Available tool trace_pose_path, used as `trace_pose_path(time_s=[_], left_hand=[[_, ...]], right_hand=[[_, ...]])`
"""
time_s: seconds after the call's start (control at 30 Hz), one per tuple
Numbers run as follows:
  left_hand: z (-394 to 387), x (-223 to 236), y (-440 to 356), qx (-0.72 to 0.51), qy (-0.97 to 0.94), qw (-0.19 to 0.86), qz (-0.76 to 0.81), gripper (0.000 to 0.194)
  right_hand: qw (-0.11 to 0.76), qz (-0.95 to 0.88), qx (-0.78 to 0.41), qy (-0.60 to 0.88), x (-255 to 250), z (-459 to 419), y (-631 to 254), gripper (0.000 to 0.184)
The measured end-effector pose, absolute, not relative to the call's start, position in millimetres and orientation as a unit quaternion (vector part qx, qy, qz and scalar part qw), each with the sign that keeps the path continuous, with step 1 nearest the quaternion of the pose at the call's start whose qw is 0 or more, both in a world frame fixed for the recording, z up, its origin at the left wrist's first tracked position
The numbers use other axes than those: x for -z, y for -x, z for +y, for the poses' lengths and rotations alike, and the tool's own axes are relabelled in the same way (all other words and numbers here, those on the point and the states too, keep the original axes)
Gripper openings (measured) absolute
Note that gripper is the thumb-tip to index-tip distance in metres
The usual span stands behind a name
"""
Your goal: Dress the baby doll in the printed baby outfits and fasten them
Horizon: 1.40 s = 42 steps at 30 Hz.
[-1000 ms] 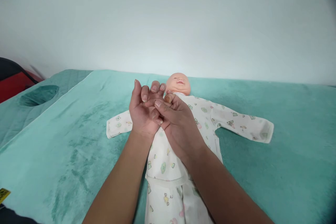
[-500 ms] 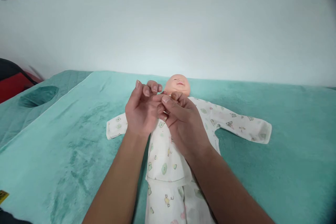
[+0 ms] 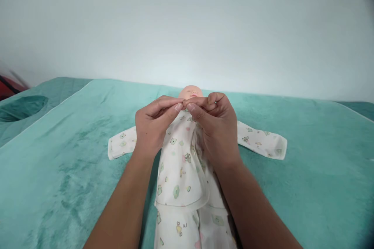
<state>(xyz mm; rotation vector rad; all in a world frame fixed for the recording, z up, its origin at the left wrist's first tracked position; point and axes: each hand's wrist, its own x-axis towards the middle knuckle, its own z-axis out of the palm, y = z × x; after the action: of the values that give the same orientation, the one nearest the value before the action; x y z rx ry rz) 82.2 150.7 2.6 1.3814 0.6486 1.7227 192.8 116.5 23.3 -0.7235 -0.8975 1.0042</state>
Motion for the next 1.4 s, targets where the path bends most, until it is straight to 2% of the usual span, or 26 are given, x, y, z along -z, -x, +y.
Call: trace_pose_path(time_s=[0.17,0.27,0.5,0.63,0.83,1.17,1.27,1.4], left_hand=[[150.5,-2.2,-80.4,-0.68,-0.569,0.378,0.268,0.006],[151.3,0.5,-79.5,-0.674,-0.597,0.333,0.282,0.007],[155.8,10.2,-79.5,-0.639,-0.694,0.092,0.32,0.011],[158.3,13.6,-79.7,-0.611,-0.718,0.02,0.333,0.01],[162.9,19.1,-80.1,-0.602,-0.735,-0.015,0.313,0.01],[166.7,24.1,-79.7,-0.569,-0.766,-0.052,0.294,0.01],[164.7,22.4,-80.5,-0.569,-0.765,-0.027,0.301,0.011],[158.2,14.5,-82.0,-0.574,-0.743,0.076,0.336,0.014]], right_hand=[[0.713,-0.445,-0.426,0.334,-22.3,115.8,-194.0,0.034],[0.698,-0.489,-0.366,0.375,-19.2,117.2,-198.0,0.033],[0.595,-0.6,-0.217,0.488,-16.3,118.9,-212.3,0.025],[0.543,-0.632,-0.151,0.532,-18.8,118.5,-216.0,0.023],[0.472,-0.677,-0.098,0.557,-19.3,120.3,-220.5,0.02],[0.425,-0.696,-0.054,0.576,-15.5,122.3,-225.6,0.015],[0.426,-0.693,-0.059,0.578,-14.7,122.7,-225.7,0.015],[0.429,-0.701,-0.085,0.563,-9.7,125.6,-223.6,0.015]])
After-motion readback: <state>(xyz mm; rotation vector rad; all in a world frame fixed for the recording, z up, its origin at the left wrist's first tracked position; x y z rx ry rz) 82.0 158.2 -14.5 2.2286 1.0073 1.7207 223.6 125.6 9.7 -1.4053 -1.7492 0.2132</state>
